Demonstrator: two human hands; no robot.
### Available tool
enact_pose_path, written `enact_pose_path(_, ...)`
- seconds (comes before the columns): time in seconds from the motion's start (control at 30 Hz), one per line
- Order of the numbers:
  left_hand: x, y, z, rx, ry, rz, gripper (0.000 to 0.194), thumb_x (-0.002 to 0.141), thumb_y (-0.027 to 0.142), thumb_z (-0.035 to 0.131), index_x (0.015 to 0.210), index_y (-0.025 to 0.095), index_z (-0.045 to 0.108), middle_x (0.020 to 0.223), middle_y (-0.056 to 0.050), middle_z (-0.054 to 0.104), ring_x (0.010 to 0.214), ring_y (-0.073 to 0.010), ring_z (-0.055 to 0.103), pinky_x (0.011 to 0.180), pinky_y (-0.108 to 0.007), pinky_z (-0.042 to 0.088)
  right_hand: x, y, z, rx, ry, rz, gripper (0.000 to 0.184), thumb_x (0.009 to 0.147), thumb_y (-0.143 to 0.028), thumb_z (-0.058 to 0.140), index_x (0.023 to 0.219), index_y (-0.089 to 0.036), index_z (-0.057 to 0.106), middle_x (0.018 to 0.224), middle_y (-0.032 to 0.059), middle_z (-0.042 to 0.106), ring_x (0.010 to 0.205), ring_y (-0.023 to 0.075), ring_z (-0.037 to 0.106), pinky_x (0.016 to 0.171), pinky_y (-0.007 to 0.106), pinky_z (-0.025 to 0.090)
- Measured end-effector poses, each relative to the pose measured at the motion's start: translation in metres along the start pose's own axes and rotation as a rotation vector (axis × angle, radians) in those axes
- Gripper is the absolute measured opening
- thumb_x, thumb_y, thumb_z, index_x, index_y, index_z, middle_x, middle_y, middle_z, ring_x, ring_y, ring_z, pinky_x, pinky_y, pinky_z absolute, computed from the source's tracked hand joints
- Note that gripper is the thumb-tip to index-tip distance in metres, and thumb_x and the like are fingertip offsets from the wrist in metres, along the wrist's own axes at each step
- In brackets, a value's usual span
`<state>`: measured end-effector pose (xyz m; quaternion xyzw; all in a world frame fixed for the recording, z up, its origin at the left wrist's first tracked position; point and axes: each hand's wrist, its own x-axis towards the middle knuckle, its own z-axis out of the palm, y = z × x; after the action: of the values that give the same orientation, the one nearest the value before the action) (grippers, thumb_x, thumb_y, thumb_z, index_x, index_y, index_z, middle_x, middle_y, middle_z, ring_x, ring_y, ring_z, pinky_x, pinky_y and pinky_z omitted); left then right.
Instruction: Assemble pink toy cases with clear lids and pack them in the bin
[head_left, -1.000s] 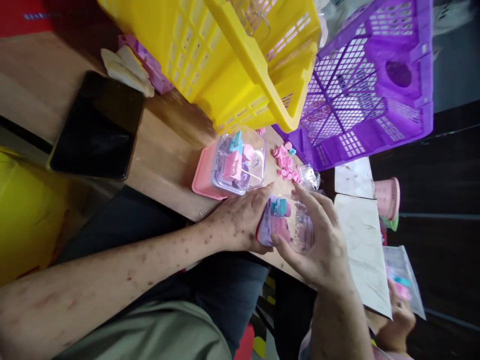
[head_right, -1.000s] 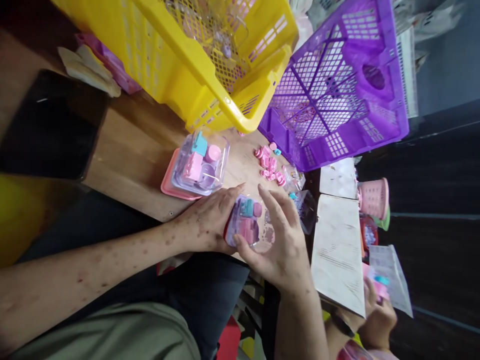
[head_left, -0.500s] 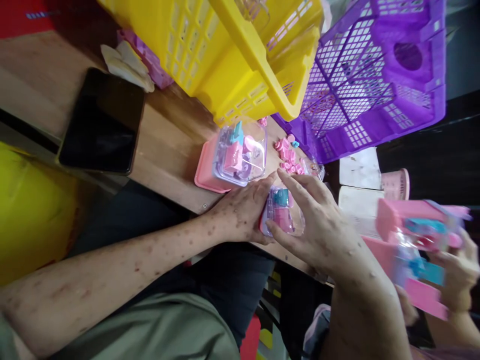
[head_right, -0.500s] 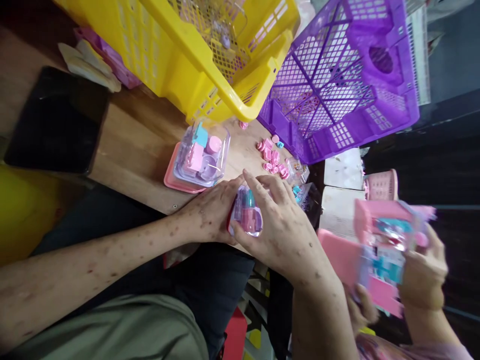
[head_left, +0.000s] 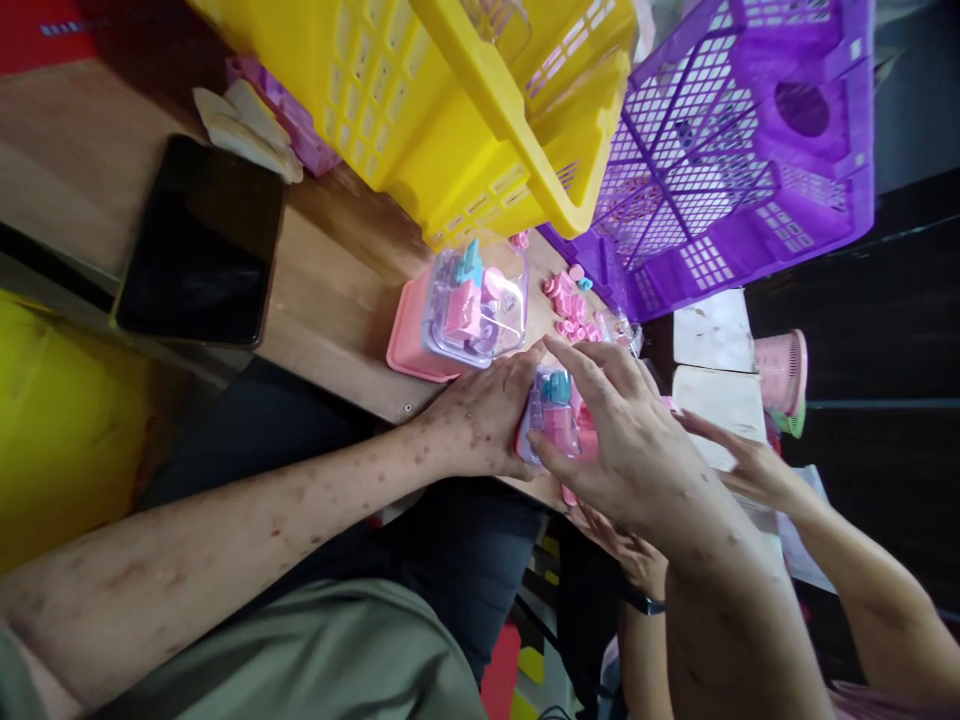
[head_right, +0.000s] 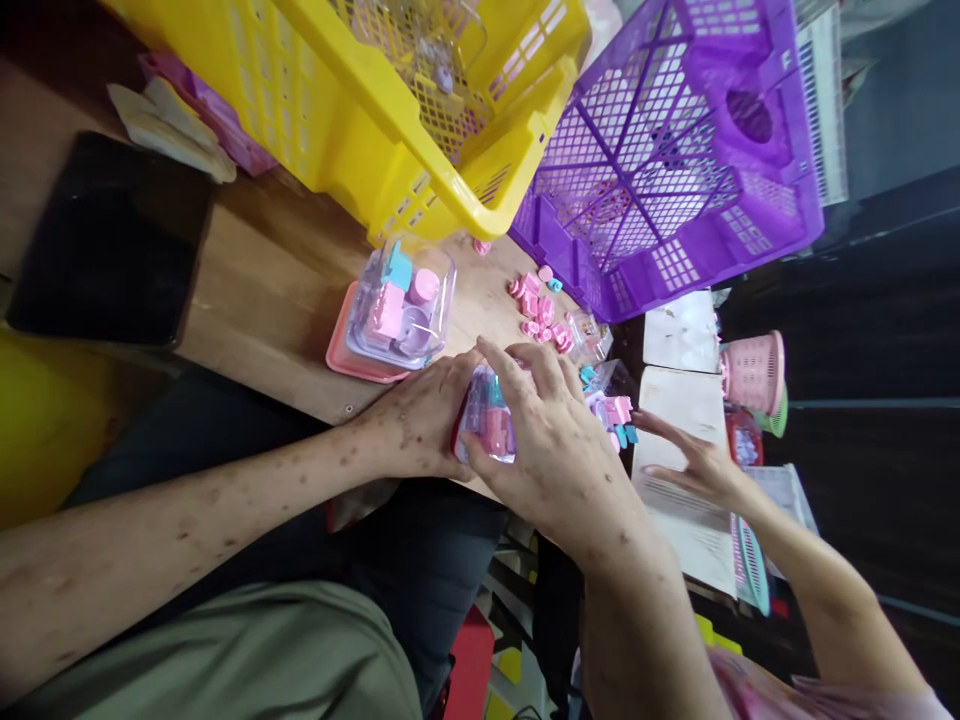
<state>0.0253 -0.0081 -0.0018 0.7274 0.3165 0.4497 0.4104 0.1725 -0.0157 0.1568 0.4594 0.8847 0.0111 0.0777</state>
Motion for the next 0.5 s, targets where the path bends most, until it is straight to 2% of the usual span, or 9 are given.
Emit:
enact_pose_path(0.17,-0.002,0.0,0.005,0.073,0.025,0.006,0.131,0.073,0.037,0.096,0.17,0.018,0.01,0.168,-0.026,0.046,0.154,-0.0448,0.052,0.126,-0.062,0.047,-0.004,-0.004,-0.002,0.124,-0.046,0.049,0.069,0.104,-0.04,0.06,0.168,-0.024,0.04,0.152,0.0191,0.053,0.148,0.0411,0.05,0.122,0.066,0.048)
enact_pose_path(0.27,-0.003,-0.002,0.008,0.075,0.037,0.029,0.139,0.073,0.044,0.099,0.172,0.018,0.005,0.165,-0.026,0.05,0.152,-0.0449,0.054,0.124,-0.062,0.048,-0.003,-0.007,-0.001,0.157,-0.029,0.06,0.054,0.108,-0.035,0.049,0.161,-0.025,0.048,0.145,0.0172,0.057,0.144,0.0388,0.053,0.124,0.066,0.046)
enact_pose_path(0.33,-0.004,-0.004,0.008,0.071,0.043,0.047,0.145,0.073,0.044,0.101,0.173,0.018,-0.001,0.165,-0.026,0.049,0.154,-0.0451,0.052,0.124,-0.062,0.048,-0.001,-0.008,0.002,0.161,-0.006,0.108,0.05,0.108,-0.032,0.048,0.158,-0.027,0.052,0.143,0.0164,0.059,0.141,0.0378,0.055,0.123,0.066,0.046)
enact_pose_path(0.4,-0.005,-0.004,0.006,0.068,0.033,0.054,0.149,0.074,0.042,0.102,0.174,0.02,-0.006,0.166,-0.026,0.048,0.156,-0.0451,0.05,0.125,-0.061,0.047,0.0,-0.007,0.006,0.152,-0.002,0.148,0.057,0.106,-0.033,0.053,0.163,-0.028,0.048,0.148,0.0172,0.057,0.144,0.039,0.054,0.123,0.068,0.047)
enact_pose_path(0.5,-0.005,-0.003,0.002,0.061,0.002,0.042,0.156,0.072,0.043,0.104,0.175,0.023,-0.011,0.172,-0.027,0.041,0.158,-0.0468,0.047,0.126,-0.063,0.046,0.0,-0.003,0.01,0.134,-0.003,0.151,0.075,0.103,-0.037,0.057,0.173,-0.026,0.034,0.157,0.0203,0.053,0.149,0.0425,0.05,0.121,0.072,0.048)
